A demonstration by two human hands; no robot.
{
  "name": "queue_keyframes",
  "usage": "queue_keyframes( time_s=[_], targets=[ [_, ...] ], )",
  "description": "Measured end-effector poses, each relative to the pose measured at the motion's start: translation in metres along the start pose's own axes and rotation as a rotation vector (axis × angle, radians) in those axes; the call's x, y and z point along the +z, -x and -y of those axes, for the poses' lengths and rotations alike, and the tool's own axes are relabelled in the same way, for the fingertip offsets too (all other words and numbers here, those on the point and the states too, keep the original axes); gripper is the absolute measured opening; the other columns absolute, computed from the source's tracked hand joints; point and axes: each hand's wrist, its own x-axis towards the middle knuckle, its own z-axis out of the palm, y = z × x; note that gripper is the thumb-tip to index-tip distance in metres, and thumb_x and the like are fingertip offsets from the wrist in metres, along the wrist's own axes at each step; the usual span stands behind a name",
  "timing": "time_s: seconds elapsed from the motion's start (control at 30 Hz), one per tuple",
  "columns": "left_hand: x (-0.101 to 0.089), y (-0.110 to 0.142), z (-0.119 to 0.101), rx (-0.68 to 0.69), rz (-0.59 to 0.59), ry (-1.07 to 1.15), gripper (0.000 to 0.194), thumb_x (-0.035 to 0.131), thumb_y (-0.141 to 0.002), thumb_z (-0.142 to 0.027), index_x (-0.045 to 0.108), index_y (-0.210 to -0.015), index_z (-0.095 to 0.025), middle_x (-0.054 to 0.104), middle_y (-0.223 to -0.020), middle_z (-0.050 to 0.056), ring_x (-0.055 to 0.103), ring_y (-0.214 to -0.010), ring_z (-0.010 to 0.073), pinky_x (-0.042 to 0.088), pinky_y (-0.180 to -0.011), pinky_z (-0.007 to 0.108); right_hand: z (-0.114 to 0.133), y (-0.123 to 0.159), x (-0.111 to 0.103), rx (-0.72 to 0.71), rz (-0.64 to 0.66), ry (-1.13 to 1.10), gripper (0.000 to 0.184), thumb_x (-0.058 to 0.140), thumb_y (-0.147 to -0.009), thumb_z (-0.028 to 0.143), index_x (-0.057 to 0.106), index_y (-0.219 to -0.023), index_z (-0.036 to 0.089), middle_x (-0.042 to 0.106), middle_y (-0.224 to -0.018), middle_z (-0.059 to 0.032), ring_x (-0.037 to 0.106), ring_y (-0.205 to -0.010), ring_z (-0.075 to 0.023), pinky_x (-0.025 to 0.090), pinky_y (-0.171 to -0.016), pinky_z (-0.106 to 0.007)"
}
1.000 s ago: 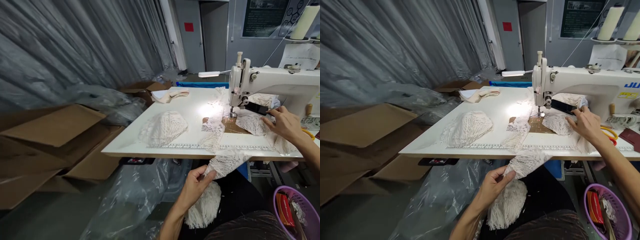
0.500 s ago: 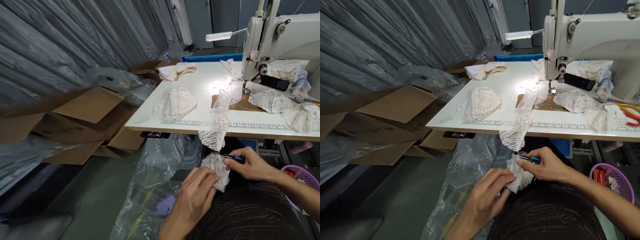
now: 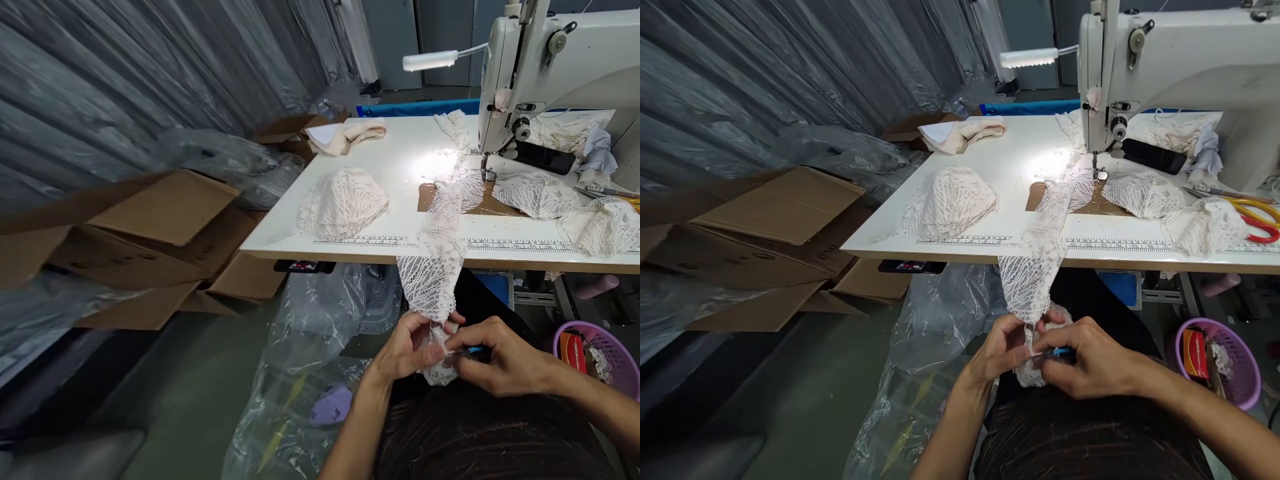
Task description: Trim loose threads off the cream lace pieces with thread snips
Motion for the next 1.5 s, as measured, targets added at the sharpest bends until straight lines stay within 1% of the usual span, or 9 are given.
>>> queue_keyframes(
  time_s=[0.13,0.23,0.33,0.43,0.63,0.7,0.8,0.97,1.5],
  targets=[
    [0.013,0.017,0.002,-0.035,-0.167,0.079,0.039,0.084,-0.068,-0.047,0.059,-0.067,-0.017,0.072,-0.08,0.006,0.067,-0.078,0.0195,0.052,-0.073,0.03,-0.003,0.004,-0.001,0.061,0.062,-0.078,0.014,0.058,-0.081,0.02,0.071,-0.079,0.014,0.052,-0.057,0.0037,0.038,-0.049,-0.0067,0.032,-0.048,-0.019],
    [0.018,0.027,0.001,-0.121,-0.294,0.036,0.042,0.084,-0.068,-0.046,0.053,-0.063,-0.017,0.068,-0.069,0.001,0.061,-0.062,0.0133,0.048,-0.061,0.025,-0.013,-0.007,-0.002,0.138,-0.254,-0.151,0.018,0.06,-0.083,0.034,0.065,-0.083,0.016,0.061,-0.07,-0.0004,0.051,-0.06,-0.0103,0.042,-0.055,-0.021],
    [0.027,0.032,0.0,-0.217,-0.253,0.046,0.047,0.086,-0.064,-0.049,0.05,-0.064,-0.018,0.064,-0.061,-0.001,0.056,-0.053,0.0111,0.043,-0.054,0.024,-0.019,-0.023,0.002,0.118,-0.59,-0.145,0.024,0.064,-0.081,0.04,0.061,-0.09,0.018,0.062,-0.075,-0.0009,0.053,-0.063,-0.012,0.046,-0.057,-0.023],
    [0.037,0.032,0.003,-0.33,-0.219,0.108,0.049,0.088,-0.06,-0.05,0.054,-0.075,-0.018,0.064,-0.061,-0.002,0.056,-0.05,0.0109,0.041,-0.05,0.022,-0.017,-0.035,0.009,0.004,-0.705,-0.054,0.018,0.061,-0.085,0.037,0.06,-0.085,0.019,0.059,-0.069,0.001,0.049,-0.057,-0.0111,0.044,-0.053,-0.024],
    [0.036,0.026,0.01,-0.357,-0.421,0.034,0.045,0.09,-0.055,-0.045,0.069,-0.08,-0.014,0.068,-0.07,0.001,0.059,-0.059,0.0122,0.047,-0.058,0.024,-0.004,-0.045,0.003,-0.233,-0.568,0.252,0.017,0.058,-0.088,0.03,0.069,-0.094,0.019,0.063,-0.078,-0.004,0.056,-0.07,-0.0156,0.046,-0.062,-0.029],
    [0.028,0.026,0.01,-0.328,-0.464,-0.056,0.039,0.089,-0.057,-0.044,0.073,-0.076,-0.014,0.068,-0.068,0.001,0.058,-0.059,0.0121,0.045,-0.058,0.023,-0.003,-0.04,-0.004,-0.193,-0.536,0.239,0.021,0.055,-0.091,0.033,0.069,-0.097,0.018,0.062,-0.077,-0.0033,0.054,-0.067,-0.0143,0.044,-0.061,-0.027],
    [0.017,0.029,0.007,-0.294,-0.484,-0.115,0.035,0.087,-0.061,-0.044,0.076,-0.078,-0.014,0.071,-0.07,0.003,0.06,-0.063,0.0137,0.046,-0.06,0.024,-0.009,-0.026,-0.006,-0.041,-0.343,0.125,0.039,0.04,-0.099,0.044,0.065,-0.088,0.017,0.058,-0.07,-0.0009,0.05,-0.06,-0.0123,0.041,-0.057,-0.026],
    [0.011,0.034,0.0,-0.295,-0.437,-0.155,0.035,0.082,-0.069,-0.047,0.079,-0.083,-0.015,0.078,-0.083,0.008,0.068,-0.074,0.0192,0.051,-0.065,0.026,-0.034,-0.005,0.011,0.179,-0.111,0.127,0.063,0.021,-0.101,0.058,0.057,-0.07,0.017,0.046,-0.058,0.0019,0.041,-0.054,-0.0116,0.034,-0.054,-0.026],
    [0.015,0.029,0.001,-0.335,-0.459,-0.075,0.043,0.082,-0.066,-0.052,0.077,-0.079,-0.012,0.071,-0.067,0.004,0.058,-0.057,0.0124,0.045,-0.055,0.022,-0.042,-0.008,0.025,0.178,-0.135,0.192,0.041,0.033,-0.1,0.043,0.053,-0.072,0.02,0.045,-0.059,0.0031,0.036,-0.053,-0.0115,0.027,-0.054,-0.025]
  ],
)
